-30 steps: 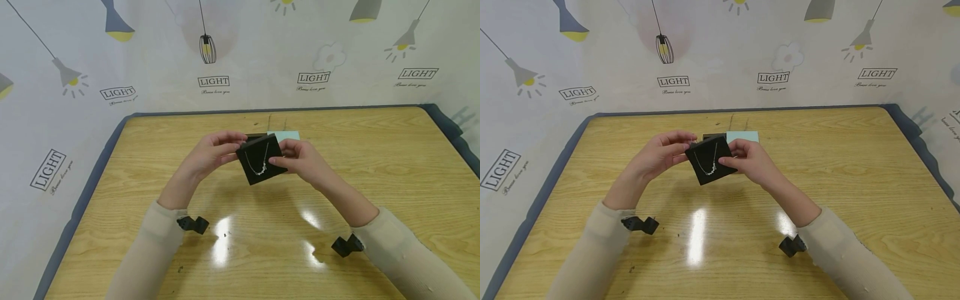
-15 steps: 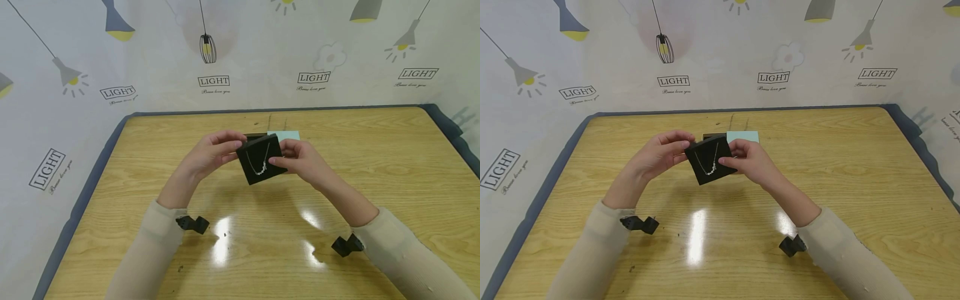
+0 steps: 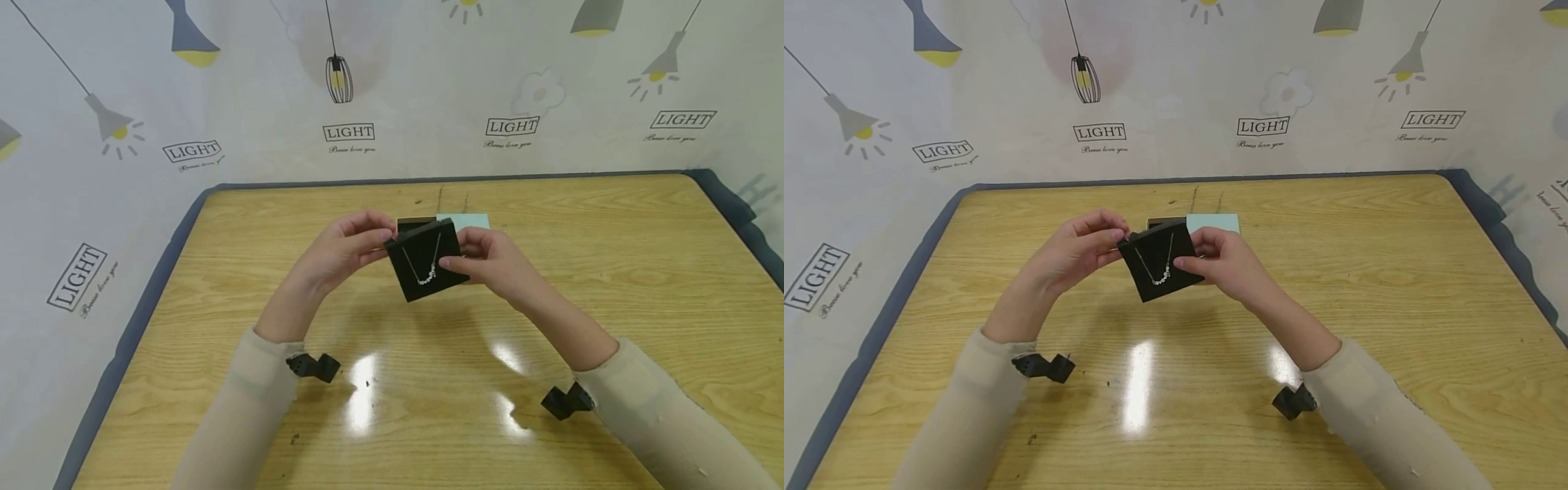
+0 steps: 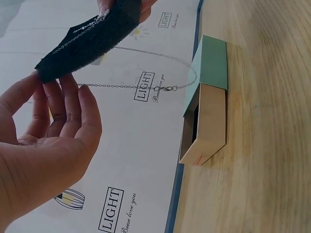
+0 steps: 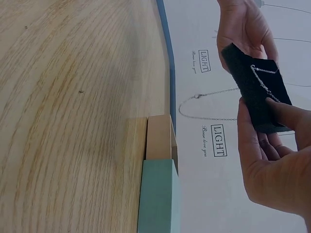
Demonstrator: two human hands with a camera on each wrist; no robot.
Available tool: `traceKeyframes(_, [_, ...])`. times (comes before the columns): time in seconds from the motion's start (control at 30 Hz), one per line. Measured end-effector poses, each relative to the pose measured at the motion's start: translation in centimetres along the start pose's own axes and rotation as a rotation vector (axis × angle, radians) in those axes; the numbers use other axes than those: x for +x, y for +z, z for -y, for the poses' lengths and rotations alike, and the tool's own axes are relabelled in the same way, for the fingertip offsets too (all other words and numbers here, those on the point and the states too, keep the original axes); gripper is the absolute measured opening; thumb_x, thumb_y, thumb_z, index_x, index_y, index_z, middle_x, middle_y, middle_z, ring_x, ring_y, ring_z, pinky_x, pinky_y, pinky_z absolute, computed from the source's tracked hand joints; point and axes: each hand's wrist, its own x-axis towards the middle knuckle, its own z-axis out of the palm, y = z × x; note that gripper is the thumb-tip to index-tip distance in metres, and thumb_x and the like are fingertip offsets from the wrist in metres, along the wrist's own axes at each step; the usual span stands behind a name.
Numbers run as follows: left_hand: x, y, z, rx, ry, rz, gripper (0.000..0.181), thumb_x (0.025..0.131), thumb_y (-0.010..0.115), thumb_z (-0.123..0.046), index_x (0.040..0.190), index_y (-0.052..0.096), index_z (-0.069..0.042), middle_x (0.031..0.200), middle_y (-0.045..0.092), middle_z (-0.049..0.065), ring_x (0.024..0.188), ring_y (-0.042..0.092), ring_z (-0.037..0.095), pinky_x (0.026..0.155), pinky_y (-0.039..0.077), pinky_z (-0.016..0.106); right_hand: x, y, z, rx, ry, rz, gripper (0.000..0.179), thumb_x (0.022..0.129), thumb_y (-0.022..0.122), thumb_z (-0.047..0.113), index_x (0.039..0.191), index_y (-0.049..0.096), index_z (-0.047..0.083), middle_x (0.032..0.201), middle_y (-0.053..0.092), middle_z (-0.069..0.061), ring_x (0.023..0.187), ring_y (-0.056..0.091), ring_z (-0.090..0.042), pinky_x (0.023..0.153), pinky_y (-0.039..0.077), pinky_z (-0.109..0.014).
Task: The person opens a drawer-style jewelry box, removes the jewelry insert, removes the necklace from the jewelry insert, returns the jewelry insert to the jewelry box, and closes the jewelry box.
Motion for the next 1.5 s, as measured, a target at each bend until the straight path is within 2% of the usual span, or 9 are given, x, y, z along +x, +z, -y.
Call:
traceKeyframes(0.17, [-0.2, 0.2, -0.2, -0.002, 0.029, 0.002, 0.03, 0.1, 0.048, 0.003, 0.091, 0.066, -0.018, 0.098, 0.065, -0.004, 0.092, 0.064, 0.009, 0.087, 0.057, 0.02, 0.0, 0.0, 0.0, 0.016, 0.002, -0.002, 0.018, 0.094, 0.066, 0.007, 0.106, 0.058, -0.004, 0.097, 0.075, -0.002, 0.086, 0.072, -0.006, 0.077, 0.062, -0.028])
traceKeyframes(0.4, [-0.2, 0.3, -0.4, -0.007, 0.056, -0.029, 0.023, 0.101, 0.049, 0.0, 0.095, 0.065, -0.016, 0.099, 0.066, -0.003, 0.096, 0.065, 0.009, 0.093, 0.056, 0.021, 0.0, 0.0, 0.1, 0.03, 0.013, 0.001, 0.018, 0.094, 0.065, 0.006, 0.107, 0.057, -0.004, 0.094, 0.074, 0.003, 0.087, 0.072, -0.007, 0.078, 0.062, -0.029])
traceKeyframes(0.73, [-0.2, 0.5, -0.7, -0.02, 0.1, -0.044, 0.019, 0.103, 0.047, -0.002, 0.1, 0.063, -0.013, 0.102, 0.07, -0.001, 0.1, 0.066, 0.012, 0.096, 0.056, 0.025, 0.0, -0.1, 0.0, 0.025, 0.005, -0.007, 0.017, 0.093, 0.066, 0.006, 0.104, 0.057, -0.004, 0.092, 0.074, 0.005, 0.085, 0.072, -0.006, 0.076, 0.062, -0.026])
traceKeyframes(1.03, [-0.4, 0.7, -0.9, -0.03, 0.131, -0.06, 0.02, 0.103, 0.047, -0.001, 0.102, 0.064, -0.013, 0.102, 0.072, -0.002, 0.098, 0.068, 0.011, 0.096, 0.056, 0.025, -0.1, -0.1, 0.0, 0.021, -0.006, -0.016, 0.018, 0.093, 0.067, 0.007, 0.104, 0.058, -0.004, 0.094, 0.075, 0.001, 0.085, 0.072, -0.006, 0.074, 0.061, -0.025])
traceKeyframes(1.27, [-0.6, 1.0, -1.0, -0.089, 0.166, -0.064, 0.022, 0.102, 0.045, 0.002, 0.11, 0.062, -0.011, 0.107, 0.071, -0.001, 0.103, 0.069, 0.011, 0.096, 0.057, 0.025, -0.2, 0.0, 0.2, 0.01, 0.0, -0.028, 0.019, 0.093, 0.068, 0.008, 0.103, 0.058, -0.005, 0.093, 0.075, -0.001, 0.084, 0.072, -0.006, 0.074, 0.061, -0.025])
traceKeyframes(1.5, [-0.7, 1.2, -0.9, -0.097, 0.207, -0.025, 0.027, 0.102, 0.046, 0.003, 0.125, 0.057, -0.005, 0.11, 0.07, -0.001, 0.104, 0.068, 0.013, 0.096, 0.057, 0.027, -0.2, 0.1, 0.1, 0.016, -0.006, -0.031, 0.021, 0.092, 0.068, 0.007, 0.104, 0.057, -0.007, 0.092, 0.075, -0.002, 0.083, 0.071, -0.005, 0.074, 0.061, -0.023])
